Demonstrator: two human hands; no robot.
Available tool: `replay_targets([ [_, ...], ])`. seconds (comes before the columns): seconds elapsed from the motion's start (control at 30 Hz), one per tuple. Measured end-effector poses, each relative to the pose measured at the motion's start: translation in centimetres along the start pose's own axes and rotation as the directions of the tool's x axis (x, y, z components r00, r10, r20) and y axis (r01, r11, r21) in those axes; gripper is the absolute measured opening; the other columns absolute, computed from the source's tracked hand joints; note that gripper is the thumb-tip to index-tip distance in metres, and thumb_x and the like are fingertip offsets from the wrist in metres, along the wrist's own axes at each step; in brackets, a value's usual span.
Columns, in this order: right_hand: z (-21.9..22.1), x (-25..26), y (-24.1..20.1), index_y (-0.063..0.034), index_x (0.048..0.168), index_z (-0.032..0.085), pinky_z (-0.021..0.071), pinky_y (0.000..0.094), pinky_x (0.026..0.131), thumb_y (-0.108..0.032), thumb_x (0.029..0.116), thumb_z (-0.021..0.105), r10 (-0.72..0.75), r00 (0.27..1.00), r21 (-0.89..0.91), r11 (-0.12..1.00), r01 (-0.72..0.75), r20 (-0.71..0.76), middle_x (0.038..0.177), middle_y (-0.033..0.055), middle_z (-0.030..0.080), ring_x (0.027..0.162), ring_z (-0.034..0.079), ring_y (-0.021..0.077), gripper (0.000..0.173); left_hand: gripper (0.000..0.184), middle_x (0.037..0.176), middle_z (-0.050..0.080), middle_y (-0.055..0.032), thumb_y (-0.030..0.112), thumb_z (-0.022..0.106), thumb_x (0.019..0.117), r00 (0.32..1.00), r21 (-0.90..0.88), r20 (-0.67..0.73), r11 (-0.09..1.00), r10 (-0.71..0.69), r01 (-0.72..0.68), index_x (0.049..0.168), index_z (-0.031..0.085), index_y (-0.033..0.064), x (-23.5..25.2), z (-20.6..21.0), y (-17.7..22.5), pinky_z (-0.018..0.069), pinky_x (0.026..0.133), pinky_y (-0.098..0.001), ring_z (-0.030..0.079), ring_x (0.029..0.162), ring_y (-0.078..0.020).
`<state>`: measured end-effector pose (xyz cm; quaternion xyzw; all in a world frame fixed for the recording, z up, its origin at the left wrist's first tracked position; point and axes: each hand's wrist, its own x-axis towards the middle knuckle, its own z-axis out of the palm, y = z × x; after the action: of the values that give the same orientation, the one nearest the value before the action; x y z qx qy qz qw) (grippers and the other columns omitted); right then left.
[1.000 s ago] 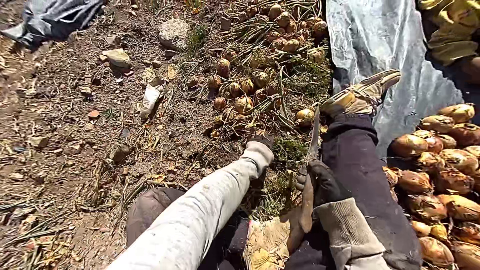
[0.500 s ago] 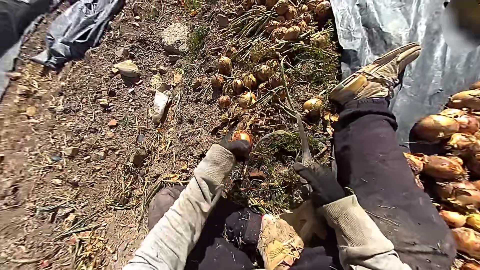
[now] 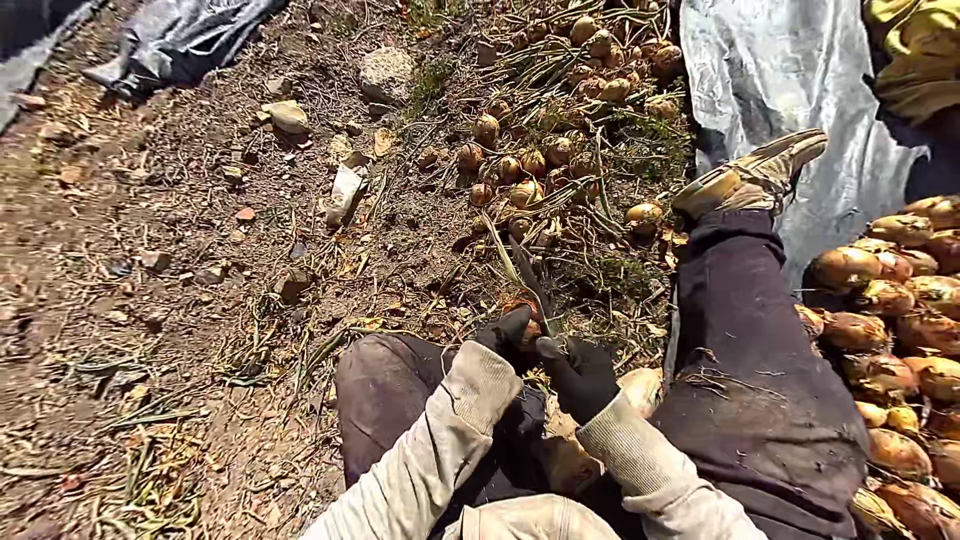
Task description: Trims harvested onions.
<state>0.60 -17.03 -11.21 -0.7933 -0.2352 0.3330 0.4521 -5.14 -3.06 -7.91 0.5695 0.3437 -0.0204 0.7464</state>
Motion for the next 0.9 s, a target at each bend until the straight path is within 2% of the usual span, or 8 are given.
replay_targets([
  [0.2, 1.5, -1.5, 0.2, 0.0046, 0.096, 0.068, 0.0542, 0.0502, 0.069, -0.042, 0.1023, 0.048, -0.129, 0.99, -0.066, 0.989, 0.133, 0.063, 0.074, 0.0143, 0.064, 0.069, 0.065, 0.0275, 0.051, 0.027, 0.102, 0.061, -0.0148, 0.004, 0.042, 0.1074, 0.989, 0.186, -0.137, 0.982, 0.054, -0.028, 0.123, 0.054, -0.0148, 0.8, 0.6, -2.2, 0.0467, 0.085, -0.0197, 0.057, 0.087, -0.0069],
  [0.33, 1.5, -5.0, 0.6, -0.0035, 0.079, 0.066, 0.0508, 0.034, 0.052, -0.063, 0.101, 0.042, -0.393, 0.903, 0.109, 0.919, 0.379, 0.172, 0.061, 0.0027, 0.057, 0.053, 0.057, 0.0104, 0.068, 0.03, 0.109, 0.065, -0.0319, 0.002, 0.047, 0.1037, 0.818, 0.427, -0.096, 0.766, 0.567, -0.48, 0.119, 0.056, -0.0231, -4.1, 0.9, -1.8, 0.0521, 0.086, -0.0184, 0.067, 0.099, -0.0186],
  [0.4, -0.9, -8.1, -4.6, 0.006, 0.09, 0.067, 0.0525, 0.034, 0.068, -0.048, 0.1042, 0.046, -0.24, 0.873, 0.005, 0.965, 0.263, 0.425, 0.072, 0.0109, 0.063, 0.065, 0.061, 0.0131, 0.059, 0.046, 0.156, 0.045, -0.0111, 0.006, 0.039, 0.1103, 0.881, 0.315, -0.422, 0.878, -0.212, 0.362, 0.156, 0.035, 0.0017, -9.3, 4.8, 8.9, 0.0341, 0.116, -0.0304, 0.046, 0.139, -0.0146],
  [0.43, -2.6, -8.2, -8.0, 0.0095, 0.108, 0.065, 0.0526, 0.0338, 0.083, -0.036, 0.1057, 0.051, 0.056, 0.851, -0.117, 0.993, 0.007, 0.522, 0.086, 0.0145, 0.065, 0.078, 0.062, 0.0163, 0.048, 0.046, 0.143, 0.056, -0.016, 0.005, 0.053, 0.1047, 0.876, 0.296, -0.48, 0.931, -0.048, 0.214, 0.149, 0.042, 0.0001, -7.8, 2.9, 6.2, 0.0459, 0.107, -0.0348, 0.058, 0.127, -0.0193],
  [0.53, -0.5, -6.1, -0.6, 0.0014, 0.106, 0.063, 0.0536, 0.0314, 0.055, -0.049, 0.0767, 0.078, -0.01, 0.998, 0.133, 0.991, 0.001, 0.069, 0.075, 0.0029, 0.062, 0.059, 0.06, 0.0107, 0.06, 0.088, 0.127, 0.063, -0.0184, -0.006, 0.085, 0.0728, 0.882, 0.315, -0.355, 0.928, 0.309, -0.199, 0.149, 0.043, 0.0087, -1.8, -3.5, -1.5, 0.0583, 0.092, -0.0425, 0.067, 0.107, -0.0246],
  [0.6, -0.6, -4.4, 0.8, 0.0019, 0.113, 0.065, 0.0566, 0.0455, 0.069, -0.054, 0.0657, 0.086, 0.014, 1.0, 0.075, 0.997, -0.012, -0.022, 0.086, 0.0096, 0.068, 0.075, 0.066, 0.021, 0.077, 0.096, 0.139, 0.059, -0.0139, -0.003, 0.088, 0.066, 0.882, 0.432, -0.208, 0.849, 0.422, -0.305, 0.15, 0.046, 0.0174, -2.1, -3.9, -2.7, 0.0563, 0.097, -0.0434, 0.064, 0.115, -0.0224],
  [0.77, 0.1, -2.3, -1.6, -0.002, 0.114, 0.067, 0.0544, 0.0573, 0.078, -0.064, 0.0578, 0.091, 0.006, 0.997, -0.115, 0.993, -0.014, -0.075, 0.089, 0.0145, 0.07, 0.084, 0.067, 0.0308, 0.088, 0.066, 0.133, 0.059, -0.0208, 0.003, 0.083, 0.0707, 0.827, 0.588, -0.006, 0.671, 0.562, -0.451, 0.133, 0.062, 0.0046, -4.7, -1.7, -2.7, 0.0514, 0.1, -0.046, 0.06, 0.12, -0.0283],
  [0.9, 0.3, -1.3, -1.4, -0.0034, 0.104, 0.07, 0.0553, 0.0577, 0.076, -0.062, 0.0786, 0.078, -0.065, 0.997, -0.188, 0.981, 0.056, -0.044, 0.085, 0.0146, 0.071, 0.083, 0.07, 0.0318, 0.064, 0.033, 0.116, 0.068, -0.0174, 0.011, 0.072, 0.0878, 0.855, 0.78, 0.075, 0.504, 0.514, -0.371, 0.121, 0.07, 0.0105, -5.1, -1.4, -2.9, 0.0548, 0.091, -0.0521, 0.067, 0.106, -0.03],
])
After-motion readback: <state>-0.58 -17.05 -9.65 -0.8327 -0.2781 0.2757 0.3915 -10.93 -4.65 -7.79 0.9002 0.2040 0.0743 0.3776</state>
